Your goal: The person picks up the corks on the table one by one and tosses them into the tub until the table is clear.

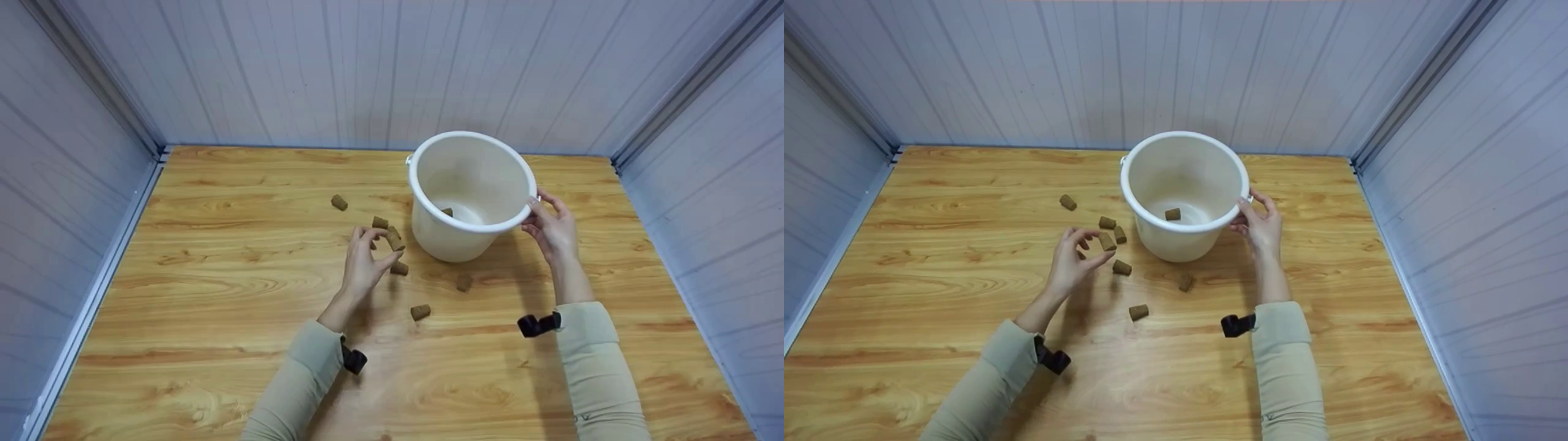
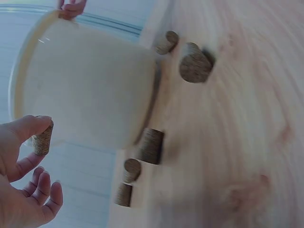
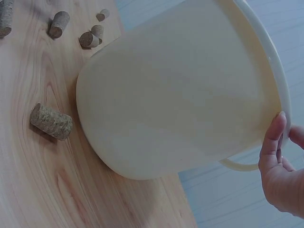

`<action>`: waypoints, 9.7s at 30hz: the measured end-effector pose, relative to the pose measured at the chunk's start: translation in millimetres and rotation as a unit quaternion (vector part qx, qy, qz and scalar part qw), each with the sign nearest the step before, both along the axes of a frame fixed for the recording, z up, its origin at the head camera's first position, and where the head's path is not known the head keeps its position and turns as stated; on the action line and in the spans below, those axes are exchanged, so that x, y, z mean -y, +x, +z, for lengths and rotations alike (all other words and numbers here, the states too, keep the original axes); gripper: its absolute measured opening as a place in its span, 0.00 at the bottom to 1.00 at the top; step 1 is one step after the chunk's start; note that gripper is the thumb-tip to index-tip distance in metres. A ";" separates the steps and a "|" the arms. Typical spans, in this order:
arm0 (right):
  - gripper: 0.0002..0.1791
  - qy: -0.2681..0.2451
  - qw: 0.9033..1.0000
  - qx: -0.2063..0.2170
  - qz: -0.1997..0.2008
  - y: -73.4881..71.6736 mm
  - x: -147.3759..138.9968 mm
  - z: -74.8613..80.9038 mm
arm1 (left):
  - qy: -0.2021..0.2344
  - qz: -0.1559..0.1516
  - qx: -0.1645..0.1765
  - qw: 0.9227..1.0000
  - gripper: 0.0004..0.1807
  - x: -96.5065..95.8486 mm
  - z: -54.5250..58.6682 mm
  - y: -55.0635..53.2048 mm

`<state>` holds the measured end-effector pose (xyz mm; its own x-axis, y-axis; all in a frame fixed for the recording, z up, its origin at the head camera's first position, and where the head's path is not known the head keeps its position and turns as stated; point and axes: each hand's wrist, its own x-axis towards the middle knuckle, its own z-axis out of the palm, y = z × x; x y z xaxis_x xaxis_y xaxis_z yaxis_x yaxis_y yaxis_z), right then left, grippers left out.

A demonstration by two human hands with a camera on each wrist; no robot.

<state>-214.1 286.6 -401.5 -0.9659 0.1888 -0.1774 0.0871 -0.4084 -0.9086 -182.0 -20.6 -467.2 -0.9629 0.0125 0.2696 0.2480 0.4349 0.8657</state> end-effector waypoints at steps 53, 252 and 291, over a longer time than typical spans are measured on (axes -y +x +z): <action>0.15 -0.004 1.000 0.012 -0.008 -1.5 1.8 0.0 | -0.069 -0.090 0.005 0.994 0.20 -92.3 103.8 -81.9; 0.15 -0.008 1.000 0.014 -0.016 23.5 -3.1 -2.8 | 0.043 0.040 -0.034 0.998 0.18 35.0 27.3 -44.8; 0.14 -0.019 1.000 0.007 -0.022 24.7 -1.6 -6.7 | 0.041 -0.110 -0.062 0.991 0.19 -60.6 90.3 -34.2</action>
